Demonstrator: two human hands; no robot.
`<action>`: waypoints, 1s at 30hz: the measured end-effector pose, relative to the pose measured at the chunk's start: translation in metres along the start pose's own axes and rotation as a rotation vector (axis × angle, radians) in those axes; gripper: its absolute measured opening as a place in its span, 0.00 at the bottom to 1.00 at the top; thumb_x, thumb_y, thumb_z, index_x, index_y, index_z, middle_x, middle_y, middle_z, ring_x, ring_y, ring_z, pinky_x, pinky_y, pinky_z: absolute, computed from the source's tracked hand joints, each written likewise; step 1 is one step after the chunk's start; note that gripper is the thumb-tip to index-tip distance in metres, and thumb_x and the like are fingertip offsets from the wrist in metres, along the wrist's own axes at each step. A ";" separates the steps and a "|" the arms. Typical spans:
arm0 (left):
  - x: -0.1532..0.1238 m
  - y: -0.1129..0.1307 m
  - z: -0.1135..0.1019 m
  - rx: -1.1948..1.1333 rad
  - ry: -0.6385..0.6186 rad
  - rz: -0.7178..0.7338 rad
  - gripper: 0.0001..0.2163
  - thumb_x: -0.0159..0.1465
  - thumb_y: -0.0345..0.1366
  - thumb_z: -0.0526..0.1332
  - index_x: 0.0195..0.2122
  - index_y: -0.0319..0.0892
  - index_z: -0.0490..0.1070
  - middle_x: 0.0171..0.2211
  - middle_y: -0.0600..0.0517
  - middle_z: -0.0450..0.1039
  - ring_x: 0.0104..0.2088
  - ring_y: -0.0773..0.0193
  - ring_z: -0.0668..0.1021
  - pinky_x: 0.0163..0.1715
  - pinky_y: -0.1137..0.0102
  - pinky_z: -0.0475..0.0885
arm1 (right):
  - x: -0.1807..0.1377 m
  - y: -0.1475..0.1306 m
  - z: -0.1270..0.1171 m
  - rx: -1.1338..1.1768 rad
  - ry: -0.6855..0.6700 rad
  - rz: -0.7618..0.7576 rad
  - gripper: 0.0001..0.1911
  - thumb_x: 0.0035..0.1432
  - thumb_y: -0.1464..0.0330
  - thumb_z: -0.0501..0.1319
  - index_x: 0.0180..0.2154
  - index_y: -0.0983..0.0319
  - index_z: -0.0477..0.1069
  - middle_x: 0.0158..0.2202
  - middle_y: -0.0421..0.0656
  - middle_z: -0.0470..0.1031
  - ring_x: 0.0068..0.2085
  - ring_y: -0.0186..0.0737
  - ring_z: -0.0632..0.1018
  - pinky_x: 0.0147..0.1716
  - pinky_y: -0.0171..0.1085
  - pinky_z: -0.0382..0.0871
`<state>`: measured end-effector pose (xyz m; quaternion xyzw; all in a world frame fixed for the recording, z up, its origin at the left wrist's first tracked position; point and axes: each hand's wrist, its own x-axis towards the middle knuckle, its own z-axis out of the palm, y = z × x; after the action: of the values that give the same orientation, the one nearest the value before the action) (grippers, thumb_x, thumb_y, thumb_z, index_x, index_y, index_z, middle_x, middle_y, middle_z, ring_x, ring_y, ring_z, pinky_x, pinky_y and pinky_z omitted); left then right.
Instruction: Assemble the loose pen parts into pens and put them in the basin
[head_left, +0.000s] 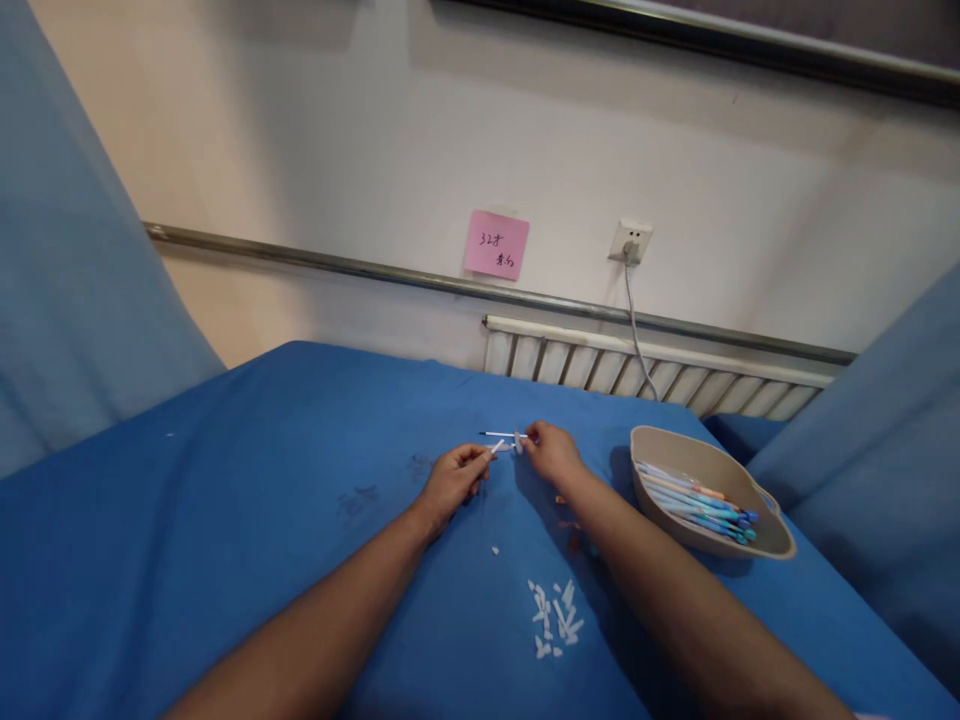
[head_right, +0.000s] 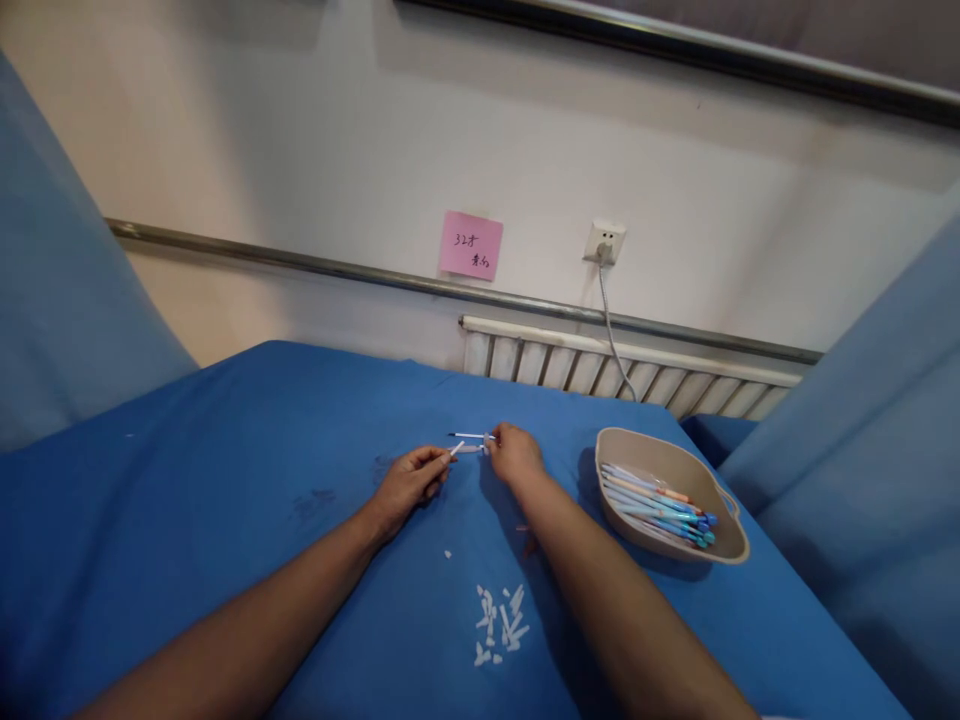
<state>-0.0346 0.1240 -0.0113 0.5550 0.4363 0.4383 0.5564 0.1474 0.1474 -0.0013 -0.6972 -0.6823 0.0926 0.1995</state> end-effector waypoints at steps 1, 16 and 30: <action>0.000 -0.001 -0.001 -0.001 0.003 -0.004 0.15 0.52 0.47 0.61 0.30 0.38 0.68 0.19 0.58 0.65 0.13 0.76 0.61 0.13 0.78 0.51 | 0.010 -0.005 0.005 -0.009 -0.010 0.018 0.12 0.56 0.64 0.57 0.41 0.61 0.71 0.40 0.46 0.76 0.41 0.41 0.75 0.37 0.34 0.62; 0.000 -0.002 0.000 0.118 -0.123 0.016 0.16 0.53 0.47 0.61 0.30 0.37 0.70 0.18 0.57 0.65 0.15 0.74 0.63 0.15 0.78 0.55 | -0.063 0.024 0.000 0.746 0.025 0.034 0.12 0.53 0.62 0.58 0.37 0.61 0.64 0.27 0.39 0.70 0.27 0.34 0.72 0.25 0.31 0.65; -0.017 0.000 0.026 0.250 -0.314 0.013 0.15 0.56 0.46 0.59 0.33 0.37 0.71 0.20 0.56 0.67 0.17 0.72 0.65 0.18 0.76 0.58 | -0.095 0.037 -0.010 1.367 -0.102 0.160 0.21 0.47 0.54 0.64 0.38 0.63 0.71 0.24 0.38 0.69 0.22 0.29 0.68 0.19 0.29 0.64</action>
<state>-0.0133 0.1013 -0.0116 0.6840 0.3914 0.2926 0.5415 0.1803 0.0520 -0.0204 -0.4577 -0.4259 0.5492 0.5545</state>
